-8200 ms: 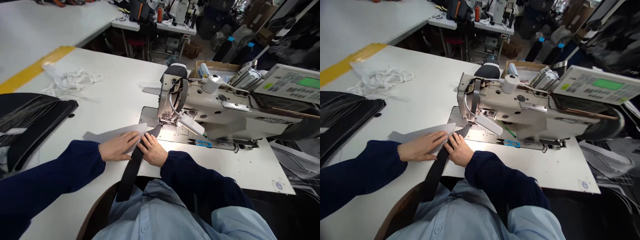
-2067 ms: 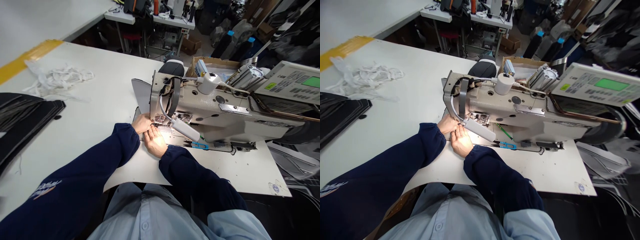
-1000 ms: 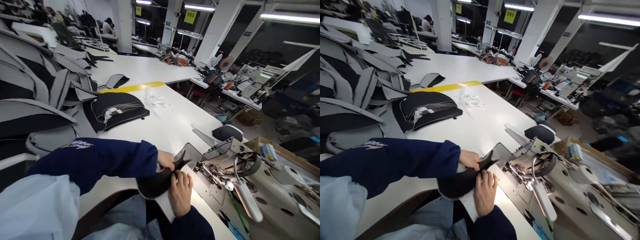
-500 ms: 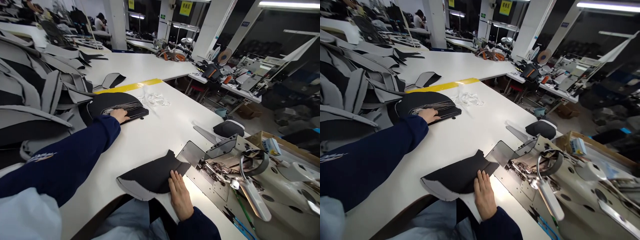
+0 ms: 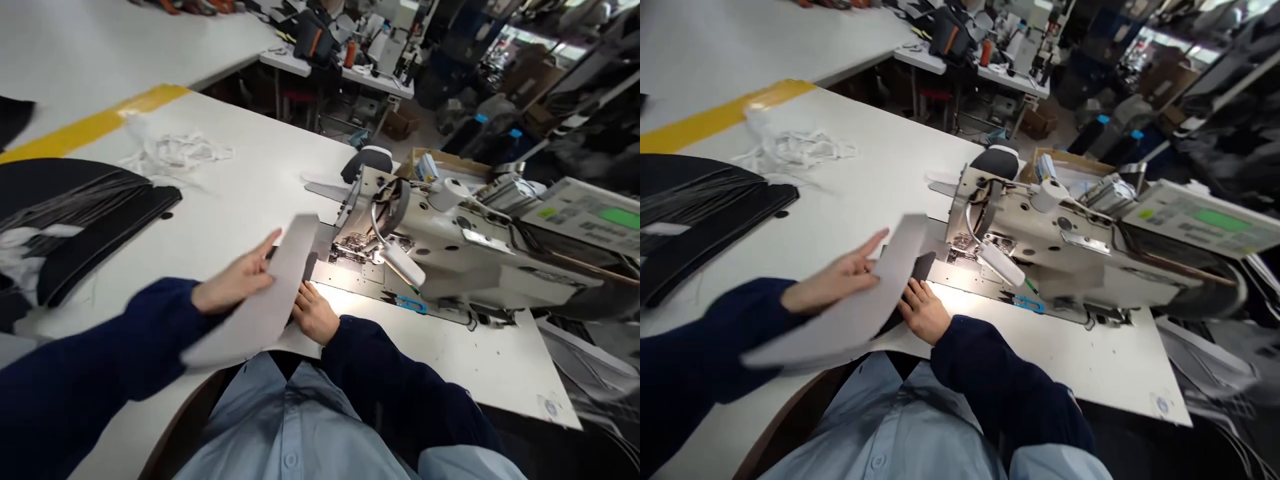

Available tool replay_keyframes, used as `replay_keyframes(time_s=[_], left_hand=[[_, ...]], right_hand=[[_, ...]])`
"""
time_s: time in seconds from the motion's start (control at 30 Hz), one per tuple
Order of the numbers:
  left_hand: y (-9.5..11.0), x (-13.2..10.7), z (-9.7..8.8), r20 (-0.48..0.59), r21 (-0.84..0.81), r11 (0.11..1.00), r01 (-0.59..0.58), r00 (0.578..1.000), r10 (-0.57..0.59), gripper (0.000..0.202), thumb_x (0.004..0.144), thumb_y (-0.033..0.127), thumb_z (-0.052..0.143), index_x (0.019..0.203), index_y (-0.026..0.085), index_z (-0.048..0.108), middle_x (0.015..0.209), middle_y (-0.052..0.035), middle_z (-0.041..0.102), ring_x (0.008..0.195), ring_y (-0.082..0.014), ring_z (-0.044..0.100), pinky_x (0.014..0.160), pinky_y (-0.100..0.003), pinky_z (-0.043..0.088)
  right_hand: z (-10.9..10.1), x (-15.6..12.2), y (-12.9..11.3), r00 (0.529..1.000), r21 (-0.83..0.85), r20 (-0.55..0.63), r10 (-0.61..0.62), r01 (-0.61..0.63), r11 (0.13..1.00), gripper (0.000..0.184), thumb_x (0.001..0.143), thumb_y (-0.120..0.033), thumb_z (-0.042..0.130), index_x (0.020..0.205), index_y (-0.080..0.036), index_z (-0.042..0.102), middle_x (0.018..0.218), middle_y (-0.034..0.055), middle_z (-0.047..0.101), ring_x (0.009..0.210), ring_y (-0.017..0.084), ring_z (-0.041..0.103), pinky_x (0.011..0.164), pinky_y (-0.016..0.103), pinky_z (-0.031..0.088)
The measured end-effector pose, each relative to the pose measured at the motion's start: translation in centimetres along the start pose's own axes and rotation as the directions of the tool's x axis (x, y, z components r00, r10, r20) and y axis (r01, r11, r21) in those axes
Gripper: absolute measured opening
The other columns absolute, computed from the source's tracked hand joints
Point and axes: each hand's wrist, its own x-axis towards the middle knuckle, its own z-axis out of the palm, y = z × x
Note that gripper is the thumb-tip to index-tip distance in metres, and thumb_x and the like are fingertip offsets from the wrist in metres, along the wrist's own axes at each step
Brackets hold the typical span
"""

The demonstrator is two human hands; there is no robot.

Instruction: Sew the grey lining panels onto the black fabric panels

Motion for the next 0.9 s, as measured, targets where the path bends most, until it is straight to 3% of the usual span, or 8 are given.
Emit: replay_keyframes(time_s=[0.07, 0.1, 0.17, 0.23, 0.33, 0.43, 0.63, 0.9], left_hand=[[-0.3, 0.2, 3.5, 0.13, 0.228, 0.972, 0.05, 0.988, -0.081, 0.082, 0.078, 0.019, 0.046, 0.154, 0.016, 0.015, 0.079, -0.0003, 0.071, 0.059, -0.0147, 0.062, 0.057, -0.023, 0.048], [-0.5, 0.3, 4.7, 0.146, 0.415, 0.909, 0.036, 0.984, -0.106, 0.076, 0.079, 0.018, 0.043, 0.152, 0.013, 0.023, 0.075, -0.0015, 0.07, 0.061, -0.0166, 0.062, 0.059, -0.025, 0.049], [-0.6, 0.8, 5.8, 0.115, 0.735, 0.677, -0.039, 0.991, -0.068, 0.057, 0.083, 0.018, 0.04, 0.139, 0.012, 0.046, 0.072, -0.0045, 0.068, 0.065, -0.0203, 0.062, 0.063, -0.029, 0.049], [-0.7, 1.7, 5.9, 0.134, 0.887, 0.431, -0.167, 0.985, 0.105, 0.038, 0.089, 0.02, 0.036, 0.115, 0.014, 0.063, 0.081, -0.0091, 0.068, 0.076, -0.023, 0.064, 0.069, -0.033, 0.051], [-1.3, 3.5, 5.7, 0.285, 0.892, 0.22, -0.395, 0.869, 0.403, 0.033, 0.093, 0.019, 0.033, 0.087, 0.014, 0.065, 0.112, -0.014, 0.065, 0.109, -0.025, 0.059, 0.092, -0.04, 0.049], [-2.7, 5.3, 5.7, 0.371, 0.829, 0.205, -0.52, 0.786, 0.495, 0.035, 0.095, 0.016, 0.029, 0.091, 0.012, 0.064, 0.13, -0.0141, 0.058, 0.127, -0.0233, 0.049, 0.107, -0.039, 0.042], [-4.4, 6.7, 5.7, 0.391, 0.798, 0.261, -0.543, 0.797, 0.459, 0.041, 0.096, 0.016, 0.027, 0.126, 0.009, 0.053, 0.138, -0.0142, 0.053, 0.132, -0.0234, 0.045, 0.11, -0.041, 0.041], [-3.9, 6.8, 5.4, 0.418, 0.802, 0.23, -0.551, 0.793, 0.443, 0.043, 0.096, 0.017, 0.027, 0.128, 0.008, 0.053, 0.137, -0.0144, 0.054, 0.131, -0.0241, 0.046, 0.109, -0.041, 0.041]], right_hand=[[-0.1, -0.3, 0.0, 1.0, -0.01, -0.013, -0.004, 0.004, 1.0, 0.028, 0.092, -0.013, 0.044, 0.107, -0.013, 0.067, 0.11, 0.0175, 0.065, 0.119, 0.03, 0.053, 0.105, 0.057, 0.042], [-0.2, -0.5, 0.0, 1.0, -0.018, -0.022, -0.006, 0.006, 1.0, 0.027, 0.092, -0.013, 0.044, 0.102, -0.013, 0.068, 0.104, 0.0169, 0.066, 0.115, 0.03, 0.055, 0.104, 0.057, 0.042], [-0.3, -0.9, 0.0, 0.999, -0.03, -0.044, -0.011, 0.01, 1.0, 0.024, 0.09, -0.014, 0.046, 0.098, -0.012, 0.068, 0.098, 0.0168, 0.066, 0.111, 0.031, 0.055, 0.103, 0.059, 0.043], [-0.3, -1.2, -0.1, 0.998, -0.022, -0.057, -0.011, 0.009, 1.0, 0.023, 0.088, -0.016, 0.048, 0.097, -0.011, 0.068, 0.098, 0.0177, 0.065, 0.11, 0.032, 0.055, 0.102, 0.061, 0.042], [-0.2, -1.3, -0.1, 0.999, 0.007, -0.035, 0.0, 0.0, 1.0, 0.023, 0.088, -0.015, 0.048, 0.097, -0.01, 0.068, 0.097, 0.0188, 0.065, 0.107, 0.032, 0.056, 0.105, 0.064, 0.036], [-0.1, -1.1, -0.2, 1.0, -0.007, -0.022, -0.019, 0.019, 1.0, 0.025, 0.088, -0.012, 0.045, 0.097, -0.008, 0.068, 0.096, 0.0194, 0.065, 0.104, 0.031, 0.057, 0.106, 0.065, 0.033], [-0.7, -0.9, -0.1, 0.998, -0.065, -0.023, -0.055, 0.054, 0.996, 0.028, 0.086, -0.01, 0.043, 0.098, -0.008, 0.069, 0.093, 0.0172, 0.067, 0.099, 0.031, 0.059, 0.108, 0.065, 0.032], [-1.1, -0.9, 0.0, 0.998, -0.062, 0.008, -0.059, 0.059, 0.996, 0.027, 0.087, -0.011, 0.044, 0.099, -0.01, 0.068, 0.094, 0.0159, 0.066, 0.097, 0.029, 0.058, 0.108, 0.067, 0.031]])
